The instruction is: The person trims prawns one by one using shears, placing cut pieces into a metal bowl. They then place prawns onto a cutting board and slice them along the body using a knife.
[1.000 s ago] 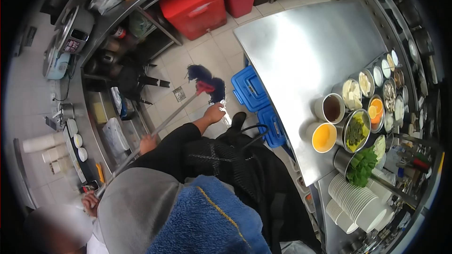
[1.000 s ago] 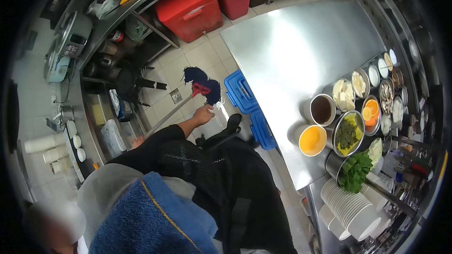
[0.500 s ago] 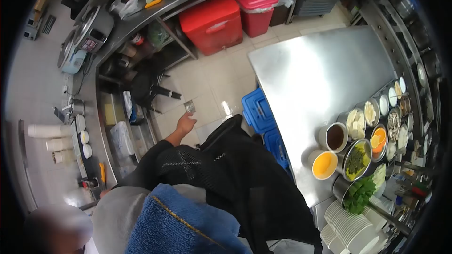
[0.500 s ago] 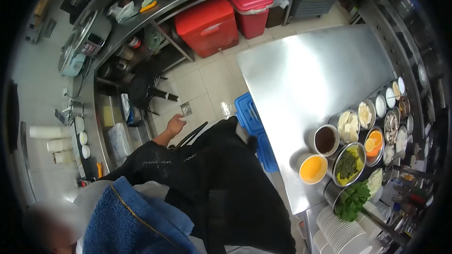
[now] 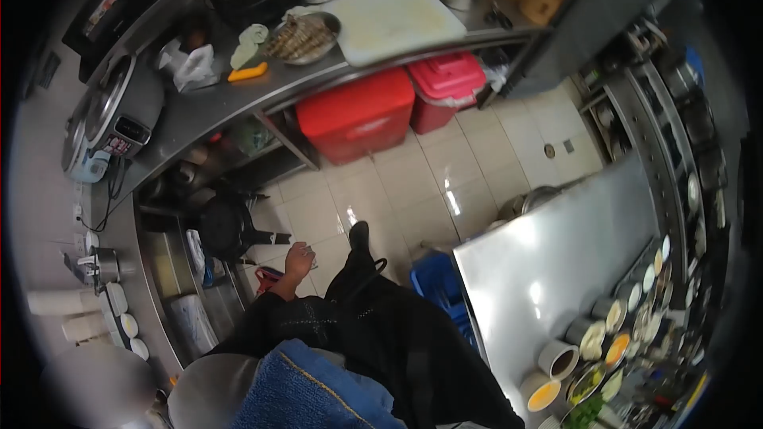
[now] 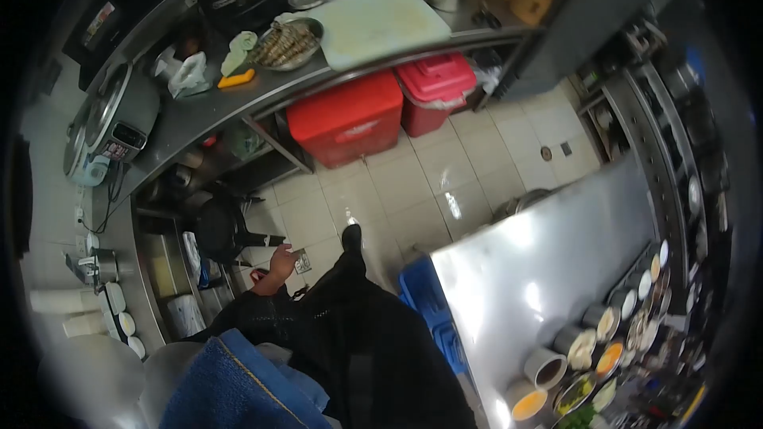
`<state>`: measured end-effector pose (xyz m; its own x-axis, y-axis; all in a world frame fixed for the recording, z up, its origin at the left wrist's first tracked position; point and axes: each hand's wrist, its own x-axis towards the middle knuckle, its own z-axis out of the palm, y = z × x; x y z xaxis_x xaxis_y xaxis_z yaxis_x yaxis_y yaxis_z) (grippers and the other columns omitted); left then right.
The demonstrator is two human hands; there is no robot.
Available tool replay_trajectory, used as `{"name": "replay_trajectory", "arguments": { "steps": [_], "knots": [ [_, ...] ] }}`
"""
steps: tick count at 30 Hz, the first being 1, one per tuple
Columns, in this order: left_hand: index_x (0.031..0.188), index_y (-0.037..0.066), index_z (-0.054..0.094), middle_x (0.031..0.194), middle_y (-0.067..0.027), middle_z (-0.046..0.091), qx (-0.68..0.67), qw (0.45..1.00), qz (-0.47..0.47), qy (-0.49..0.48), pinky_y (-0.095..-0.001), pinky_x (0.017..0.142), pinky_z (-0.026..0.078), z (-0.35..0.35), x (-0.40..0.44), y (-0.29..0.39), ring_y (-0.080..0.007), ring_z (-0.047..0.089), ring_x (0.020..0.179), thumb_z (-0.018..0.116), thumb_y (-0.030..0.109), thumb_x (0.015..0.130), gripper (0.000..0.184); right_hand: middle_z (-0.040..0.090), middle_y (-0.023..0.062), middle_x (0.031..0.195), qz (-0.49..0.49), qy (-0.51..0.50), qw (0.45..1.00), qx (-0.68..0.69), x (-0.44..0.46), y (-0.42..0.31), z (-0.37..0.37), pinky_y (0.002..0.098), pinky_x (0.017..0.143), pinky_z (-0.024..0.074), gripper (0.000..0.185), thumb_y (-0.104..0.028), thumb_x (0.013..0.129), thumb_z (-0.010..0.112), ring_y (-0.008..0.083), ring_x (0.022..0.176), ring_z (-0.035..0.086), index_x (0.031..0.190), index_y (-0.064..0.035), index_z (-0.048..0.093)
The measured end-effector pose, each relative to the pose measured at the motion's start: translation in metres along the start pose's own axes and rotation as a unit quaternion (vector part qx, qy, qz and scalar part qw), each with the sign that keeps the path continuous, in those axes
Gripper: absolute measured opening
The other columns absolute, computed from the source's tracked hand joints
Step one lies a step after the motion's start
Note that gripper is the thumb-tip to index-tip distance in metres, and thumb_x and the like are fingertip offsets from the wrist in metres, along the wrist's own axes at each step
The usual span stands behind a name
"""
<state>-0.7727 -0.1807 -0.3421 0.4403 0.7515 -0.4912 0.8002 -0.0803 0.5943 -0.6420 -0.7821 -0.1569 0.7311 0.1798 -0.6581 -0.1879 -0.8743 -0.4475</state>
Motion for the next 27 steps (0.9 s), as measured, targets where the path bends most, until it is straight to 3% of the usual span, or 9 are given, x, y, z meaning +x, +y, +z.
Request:
{"name": "replay_trajectory", "arguments": {
  "steps": [4, 7, 8, 10, 14, 18, 23, 25, 27],
  "knots": [
    [0.122, 0.005, 0.061, 0.111, -0.017, 0.065, -0.049, 0.997, 0.013, 0.061, -0.0364, 0.081, 0.054, -0.056, 0.053, 0.054, -0.0262, 0.066, 0.09, 0.075, 0.02, 0.081, 0.046, 0.069, 0.0181, 0.084, -0.231, 0.002, 0.964, -0.134, 0.008, -0.121, -0.047, 0.0474, 0.08, 0.0524, 0.018, -0.017, 0.089, 0.056, 0.0392, 0.087, 0.069, 0.083, -0.006, 0.069],
    [0.124, 0.007, 0.061, 0.109, -0.0137, 0.063, -0.088, 0.98, 0.061, 0.166, -0.0361, 0.076, 0.053, -0.093, 0.092, 0.08, -0.0236, 0.064, 0.087, 0.076, 0.017, 0.082, 0.046, 0.072, 0.0176, 0.085, -0.097, -0.115, 0.969, -0.194, 0.07, -0.317, -0.094, 0.0438, 0.076, 0.0546, 0.026, -0.031, 0.09, 0.069, 0.0362, 0.084, 0.07, 0.096, -0.0057, 0.073],
    [0.125, 0.008, 0.062, 0.107, -0.0123, 0.062, -0.1, 0.969, 0.092, 0.208, -0.0363, 0.074, 0.052, -0.112, 0.107, 0.097, -0.0227, 0.062, 0.086, 0.077, 0.016, 0.082, 0.046, 0.072, 0.0194, 0.087, -0.061, -0.11, 0.973, -0.194, 0.105, -0.328, -0.088, 0.0461, 0.075, 0.0545, 0.022, -0.029, 0.088, 0.072, 0.0369, 0.083, 0.07, 0.095, -0.0075, 0.073],
    [0.125, 0.008, 0.062, 0.107, -0.0114, 0.061, -0.113, 0.96, 0.109, 0.229, -0.0357, 0.074, 0.052, -0.148, 0.137, 0.126, -0.0216, 0.061, 0.085, 0.076, 0.014, 0.083, 0.044, 0.071, 0.0205, 0.081, -0.103, 0.028, 0.986, -0.129, 0.131, -0.389, -0.093, 0.044, 0.073, 0.0542, 0.031, -0.034, 0.087, 0.075, 0.0365, 0.079, 0.071, 0.098, -0.0053, 0.071],
    [0.125, 0.009, 0.063, 0.109, -0.0072, 0.058, -0.194, 0.923, 0.195, 0.268, -0.0296, 0.076, 0.049, -0.192, 0.182, 0.193, -0.0161, 0.057, 0.09, 0.074, 0.008, 0.087, 0.039, 0.074, 0.0179, 0.087, -0.114, 0.114, 0.986, -0.051, 0.187, -0.444, -0.103, 0.0363, 0.073, 0.0551, 0.029, -0.026, 0.09, 0.074, 0.0251, 0.083, 0.073, 0.101, -0.0005, 0.067],
    [0.128, 0.007, 0.063, 0.115, -0.0076, 0.056, -0.183, 0.901, 0.268, 0.288, -0.0306, 0.086, 0.048, -0.212, 0.208, 0.25, -0.0184, 0.056, 0.101, 0.07, 0.011, 0.092, 0.037, 0.066, 0.0179, 0.074, -0.227, 0.22, 0.949, 0.002, 0.258, -0.483, -0.134, 0.0399, 0.066, 0.0511, 0.031, -0.026, 0.087, 0.075, 0.0319, 0.068, 0.066, 0.103, -0.0004, 0.066],
    [0.132, 0.006, 0.059, 0.12, -0.0073, 0.054, -0.251, 0.901, 0.216, 0.282, -0.0302, 0.091, 0.048, -0.196, 0.232, 0.275, -0.0191, 0.057, 0.106, 0.07, 0.012, 0.094, 0.04, 0.058, 0.004, 0.068, -0.34, 0.268, 0.898, 0.079, 0.353, -0.576, -0.206, 0.0277, 0.06, 0.0438, 0.02, -0.018, 0.095, 0.069, 0.0103, 0.065, 0.052, 0.101, 0.0007, 0.066],
    [0.133, 0.005, 0.057, 0.123, -0.0093, 0.054, -0.25, 0.883, 0.202, 0.341, -0.0329, 0.098, 0.047, -0.188, 0.225, 0.293, -0.0213, 0.057, 0.115, 0.071, 0.013, 0.093, 0.042, 0.061, 0.002, 0.072, -0.44, 0.232, 0.86, 0.115, 0.394, -0.62, -0.219, 0.0253, 0.063, 0.0452, 0.015, -0.015, 0.098, 0.066, 0.0077, 0.068, 0.053, 0.101, 0.0003, 0.066],
    [0.129, 0.005, 0.059, 0.122, -0.0088, 0.054, -0.261, 0.864, 0.185, 0.39, -0.032, 0.097, 0.047, -0.174, 0.216, 0.307, -0.0198, 0.056, 0.112, 0.072, 0.011, 0.092, 0.04, 0.063, -0.0011, 0.086, -0.481, 0.078, 0.855, 0.179, 0.417, -0.68, -0.215, 0.0215, 0.07, 0.0459, 0.013, -0.012, 0.098, 0.066, 0.0052, 0.077, 0.055, 0.106, -0.0006, 0.065]
  ]
}}
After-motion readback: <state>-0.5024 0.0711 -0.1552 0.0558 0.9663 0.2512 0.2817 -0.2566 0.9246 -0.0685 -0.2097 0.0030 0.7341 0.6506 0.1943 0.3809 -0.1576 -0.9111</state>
